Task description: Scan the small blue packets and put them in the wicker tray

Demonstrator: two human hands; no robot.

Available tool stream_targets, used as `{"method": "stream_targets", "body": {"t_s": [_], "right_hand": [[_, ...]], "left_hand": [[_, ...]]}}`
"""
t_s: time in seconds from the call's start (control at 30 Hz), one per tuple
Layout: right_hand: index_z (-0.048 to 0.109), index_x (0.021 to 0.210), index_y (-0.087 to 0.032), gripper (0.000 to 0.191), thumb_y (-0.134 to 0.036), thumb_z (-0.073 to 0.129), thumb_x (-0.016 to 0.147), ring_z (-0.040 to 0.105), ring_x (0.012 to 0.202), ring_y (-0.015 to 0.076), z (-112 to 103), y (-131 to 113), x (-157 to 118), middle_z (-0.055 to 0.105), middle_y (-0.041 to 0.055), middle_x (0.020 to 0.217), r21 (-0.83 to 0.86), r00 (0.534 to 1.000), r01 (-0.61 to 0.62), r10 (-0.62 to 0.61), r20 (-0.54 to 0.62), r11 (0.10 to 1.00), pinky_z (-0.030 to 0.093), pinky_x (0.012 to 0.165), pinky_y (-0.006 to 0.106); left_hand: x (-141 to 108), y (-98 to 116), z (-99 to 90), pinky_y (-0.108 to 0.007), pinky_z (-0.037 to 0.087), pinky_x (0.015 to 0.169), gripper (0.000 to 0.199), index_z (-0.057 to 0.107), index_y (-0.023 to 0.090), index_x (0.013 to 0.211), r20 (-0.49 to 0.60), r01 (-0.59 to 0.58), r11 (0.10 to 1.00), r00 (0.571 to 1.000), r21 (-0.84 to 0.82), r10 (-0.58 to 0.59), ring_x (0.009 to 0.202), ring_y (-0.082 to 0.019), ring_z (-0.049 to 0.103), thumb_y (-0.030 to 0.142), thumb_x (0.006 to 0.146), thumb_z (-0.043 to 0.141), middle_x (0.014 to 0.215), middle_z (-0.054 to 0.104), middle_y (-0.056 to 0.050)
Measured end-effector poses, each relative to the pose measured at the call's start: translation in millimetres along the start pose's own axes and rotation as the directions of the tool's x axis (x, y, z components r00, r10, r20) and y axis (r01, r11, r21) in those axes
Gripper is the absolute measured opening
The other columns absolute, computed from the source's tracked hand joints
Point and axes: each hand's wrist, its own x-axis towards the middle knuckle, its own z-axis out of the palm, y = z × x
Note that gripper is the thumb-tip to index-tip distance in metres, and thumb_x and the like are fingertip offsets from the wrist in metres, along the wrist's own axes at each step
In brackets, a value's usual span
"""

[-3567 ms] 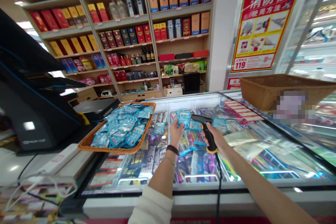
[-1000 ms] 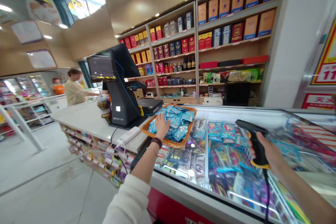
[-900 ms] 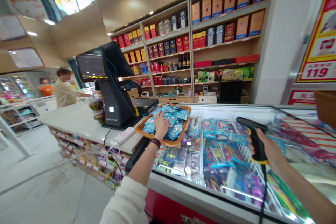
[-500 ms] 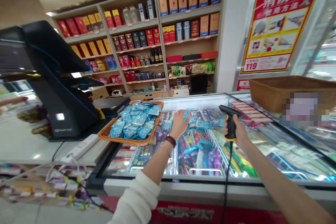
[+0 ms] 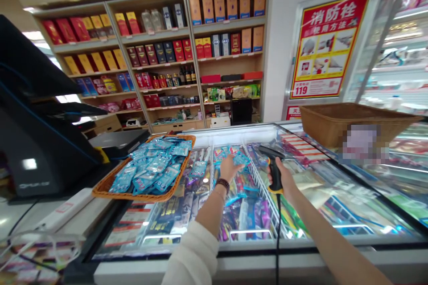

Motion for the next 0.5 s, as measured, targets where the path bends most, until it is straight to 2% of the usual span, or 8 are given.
{"method": "stream_targets", "body": {"t_s": [0.03, 0.1, 0.17, 0.23, 0.33, 0.4, 0.5], "right_hand": [[0.068, 0.091, -0.028, 0.065, -0.086, 0.097, 0.085, 0.06, 0.048, 0.0158, 4, 1, -2, 0.066, -0.0021, 0.066, -0.018, 1.0, -0.002, 0.002, 0.016, 1.0, 0.052, 0.041, 0.027], [0.069, 0.091, -0.028, 0.066, -0.089, 0.094, 0.086, 0.06, 0.046, 0.0161, 12, 2, -7, 0.066, -0.0016, 0.063, -0.045, 0.999, -0.006, 0.008, 0.045, 0.999, 0.052, 0.041, 0.027], [0.069, 0.089, -0.027, 0.07, -0.091, 0.094, 0.083, 0.058, 0.045, 0.0148, 18, 3, -11, 0.065, -0.0018, 0.062, -0.055, 0.997, -0.013, 0.017, 0.069, 0.998, 0.051, 0.041, 0.027], [0.068, 0.087, -0.026, 0.074, -0.094, 0.096, 0.077, 0.055, 0.044, 0.0131, 22, 5, -14, 0.065, -0.0024, 0.063, -0.052, 0.997, -0.013, 0.017, 0.079, 0.999, 0.049, 0.04, 0.026], [0.067, 0.086, -0.027, 0.077, -0.096, 0.097, 0.072, 0.056, 0.045, 0.0131, 21, 7, -14, 0.067, -0.0022, 0.064, -0.066, 0.994, -0.007, 0.014, 0.11, 0.998, 0.047, 0.039, 0.025], [0.066, 0.086, -0.027, 0.075, -0.095, 0.095, 0.076, 0.057, 0.045, 0.0141, 18, 9, -13, 0.066, -0.002, 0.063, -0.097, 0.989, -0.011, 0.025, 0.145, 0.995, 0.048, 0.039, 0.026], [0.067, 0.086, -0.026, 0.072, -0.092, 0.095, 0.079, 0.056, 0.043, 0.0137, 15, 12, -13, 0.065, -0.0022, 0.062, -0.127, 0.987, -0.01, 0.03, 0.159, 0.992, 0.047, 0.039, 0.025]], "left_hand": [[-3, -7, -0.8, -0.056, 0.071, 0.109, 0.044, 0.083, 0.024, 0.109, -0.088, 0.047, 0.976, 0.994, -0.214, -0.067, 0.11, -0.041, 0.088, 0.031, 0.077, 0.112, 0.095, 0.082, -0.008], [-8, -17, -1.1, -0.051, 0.074, 0.097, 0.039, 0.081, 0.023, 0.111, -0.127, 0.066, 0.93, 0.985, -0.361, -0.119, 0.083, -0.029, 0.084, 0.037, 0.085, 0.106, 0.076, 0.066, 0.004], [-10, -22, -1.4, -0.046, 0.075, 0.094, 0.037, 0.08, 0.022, 0.116, -0.129, 0.063, 0.901, 0.983, -0.428, -0.13, 0.07, -0.021, 0.075, 0.04, 0.092, 0.101, 0.069, 0.054, 0.01], [-10, -23, -2.5, -0.044, 0.076, 0.098, 0.041, 0.08, 0.02, 0.118, -0.129, 0.055, 0.83, 0.98, -0.555, -0.152, 0.07, -0.016, 0.071, 0.04, 0.09, 0.103, 0.068, 0.054, 0.011], [-10, -22, -4.9, -0.047, 0.077, 0.103, 0.052, 0.082, 0.019, 0.119, -0.089, 0.067, 0.689, 0.978, -0.722, -0.188, 0.077, -0.016, 0.074, 0.044, 0.083, 0.11, 0.075, 0.064, 0.008], [-11, -22, -5.6, -0.05, 0.077, 0.104, 0.055, 0.083, 0.02, 0.119, -0.064, 0.079, 0.652, 0.979, -0.754, -0.192, 0.084, -0.019, 0.078, 0.046, 0.082, 0.112, 0.08, 0.069, 0.005], [-12, -20, -4.9, -0.055, 0.077, 0.107, 0.058, 0.084, 0.019, 0.123, -0.085, 0.043, 0.653, 0.983, -0.756, -0.164, 0.091, -0.023, 0.083, 0.048, 0.082, 0.112, 0.083, 0.072, 0.002]]}}
